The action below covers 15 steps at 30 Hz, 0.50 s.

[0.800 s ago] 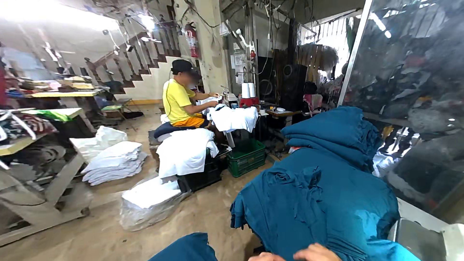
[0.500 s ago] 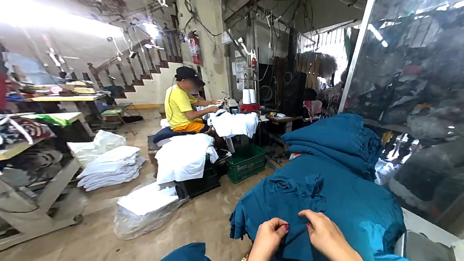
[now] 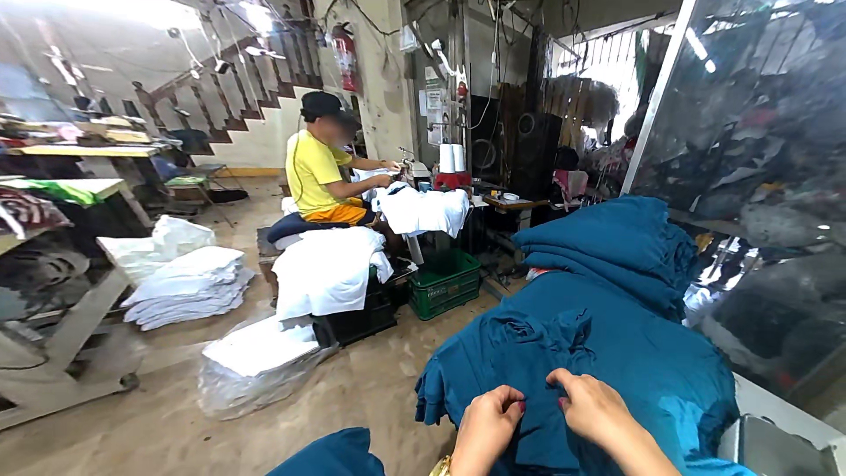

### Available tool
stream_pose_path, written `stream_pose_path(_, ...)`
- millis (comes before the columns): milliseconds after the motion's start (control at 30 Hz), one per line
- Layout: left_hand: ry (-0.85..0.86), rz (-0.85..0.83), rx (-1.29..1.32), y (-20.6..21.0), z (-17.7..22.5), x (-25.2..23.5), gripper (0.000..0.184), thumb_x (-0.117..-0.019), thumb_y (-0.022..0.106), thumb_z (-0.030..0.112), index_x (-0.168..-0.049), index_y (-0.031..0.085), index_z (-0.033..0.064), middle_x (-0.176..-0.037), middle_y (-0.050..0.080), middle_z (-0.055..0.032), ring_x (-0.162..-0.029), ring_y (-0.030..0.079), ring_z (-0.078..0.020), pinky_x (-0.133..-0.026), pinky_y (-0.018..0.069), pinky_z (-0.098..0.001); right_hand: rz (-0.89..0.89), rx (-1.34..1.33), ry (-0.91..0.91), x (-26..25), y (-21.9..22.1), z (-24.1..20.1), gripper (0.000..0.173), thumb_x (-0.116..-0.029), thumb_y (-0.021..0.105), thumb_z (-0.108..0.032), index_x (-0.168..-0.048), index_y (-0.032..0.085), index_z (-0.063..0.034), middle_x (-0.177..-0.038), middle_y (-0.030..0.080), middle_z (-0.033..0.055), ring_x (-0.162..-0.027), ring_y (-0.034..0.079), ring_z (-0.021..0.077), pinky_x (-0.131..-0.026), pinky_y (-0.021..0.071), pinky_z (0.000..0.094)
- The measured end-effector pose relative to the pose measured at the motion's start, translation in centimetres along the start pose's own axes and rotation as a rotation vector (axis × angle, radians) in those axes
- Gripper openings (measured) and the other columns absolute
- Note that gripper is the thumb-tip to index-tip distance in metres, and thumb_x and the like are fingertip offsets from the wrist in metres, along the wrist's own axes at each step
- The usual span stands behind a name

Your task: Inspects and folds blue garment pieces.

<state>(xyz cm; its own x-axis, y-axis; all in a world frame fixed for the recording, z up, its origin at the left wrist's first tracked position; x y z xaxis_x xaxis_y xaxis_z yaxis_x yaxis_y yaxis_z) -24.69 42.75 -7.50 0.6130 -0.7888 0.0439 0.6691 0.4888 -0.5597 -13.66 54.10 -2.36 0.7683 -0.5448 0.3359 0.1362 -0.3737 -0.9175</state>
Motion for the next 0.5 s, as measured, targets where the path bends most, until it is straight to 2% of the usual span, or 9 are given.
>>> stream_pose_path(67, 0.003, 0.002, -0.036, -0.1, 0.1, -0.1, 0.028, -0.1009, 0.06, 0.028, -0.121, 0.073, 0.0146, -0.108, 0.075, -0.0046, -0.1, 0.071, -0.0194, -0.093, 0.0546, -0.0467, 0.0, 0.006, -0.007, -0.5, 0.3, 0.1, 0.044, -0.1024, 0.055, -0.017, -0.146, 0.053, -0.0226, -0.126, 0.068, 0.0132, -0.119, 0.064, 0.0331, -0.1, 0.048, 0.0552)
stream_pose_path(133, 0.011, -0.014, -0.106, -0.1, 0.5, -0.3, 0.034, -0.1022, 0.057, 0.028, -0.131, 0.069, 0.0162, -0.112, 0.074, -0.007, -0.102, 0.07, -0.0227, -0.095, 0.0533, -0.0489, -0.002, 0.019, -0.023, -0.9, 0.6, 0.0, 0.043, -0.1026, 0.055, -0.018, -0.145, 0.054, -0.0233, -0.13, 0.067, 0.0124, -0.123, 0.062, 0.0326, -0.103, 0.0465, 0.0558)
stream_pose_path(233, 0.022, -0.102, -0.256, 0.2, 1.3, -0.8, 0.042, -0.1038, 0.054, 0.028, -0.144, 0.06, 0.0183, -0.122, 0.071, -0.0111, -0.111, 0.068, -0.0286, -0.099, 0.0501, -0.0533, -0.009, 0.06, -0.047, -1.2, 0.8, -0.1, 0.044, -0.1022, 0.056, -0.019, -0.146, 0.055, -0.0265, -0.137, 0.063, 0.0122, -0.129, 0.058, 0.0336, -0.105, 0.0437, 0.0571)
stream_pose_path(300, 0.028, -0.156, -0.346, 0.5, 1.8, -1.0, 0.04, -0.104, 0.053, 0.027, -0.141, 0.06, 0.0159, -0.128, 0.068, -0.0113, -0.114, 0.066, -0.0291, -0.099, 0.0502, -0.0533, -0.023, 0.086, -0.049, -1.5, 0.9, -0.1, 0.042, -0.1013, 0.059, -0.02, -0.143, 0.057, -0.0261, -0.138, 0.06, 0.0147, -0.13, 0.054, 0.0355, -0.104, 0.0437, 0.0567)
stream_pose_path(367, 0.032, -0.175, -0.389, 0.5, 2.2, -1.1, 0.033, -0.1026, 0.055, 0.025, -0.131, 0.065, 0.0121, -0.128, 0.066, -0.0126, -0.114, 0.065, -0.0296, -0.097, 0.051, -0.0525, -0.02, 0.078, -0.059, -1.9, 0.9, -0.1, 0.037, -0.0976, 0.063, -0.017, -0.134, 0.063, -0.019, -0.136, 0.057, 0.0176, -0.129, 0.053, 0.0371, -0.101, 0.0456, 0.0562)
stream_pose_path(433, 0.065, -0.149, -0.378, -0.2, 3.0, -1.2, 0.027, -0.0996, 0.058, 0.024, -0.121, 0.069, 0.0104, -0.129, 0.061, -0.0133, -0.114, 0.064, -0.0293, -0.096, 0.052, -0.0507, 0.002, 0.04, -0.086, -1.9, 0.2, 0.0, 0.032, -0.0933, 0.065, -0.015, -0.126, 0.067, -0.0134, -0.136, 0.055, 0.0171, -0.13, 0.05, 0.0366, -0.102, 0.045, 0.0551)
stream_pose_path(500, 0.187, -0.081, -0.263, -1.4, 4.7, -0.6, 0.024, -0.097, 0.061, 0.021, -0.114, 0.071, 0.0071, -0.131, 0.061, -0.0135, -0.116, 0.062, -0.0271, -0.1, 0.0507, -0.0466, 0.044, -0.061, -0.153, -1.0, -1.1, 0.2, 0.029, -0.0918, 0.067, -0.017, -0.119, 0.068, -0.0073, -0.138, 0.054, 0.017, -0.133, 0.047, 0.0366, -0.106, 0.0412, 0.0553)
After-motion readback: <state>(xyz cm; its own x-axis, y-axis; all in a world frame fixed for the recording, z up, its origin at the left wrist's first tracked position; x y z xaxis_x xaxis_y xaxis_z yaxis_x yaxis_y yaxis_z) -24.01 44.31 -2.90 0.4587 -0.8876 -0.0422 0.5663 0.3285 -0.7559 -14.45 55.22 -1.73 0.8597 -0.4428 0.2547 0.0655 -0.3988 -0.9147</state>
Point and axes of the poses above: each hand's wrist, its own x-axis away from the middle knuckle, its own y-axis out of the palm, z = x × y, the point moved 10 cm from there along -x, towards the middle knuckle
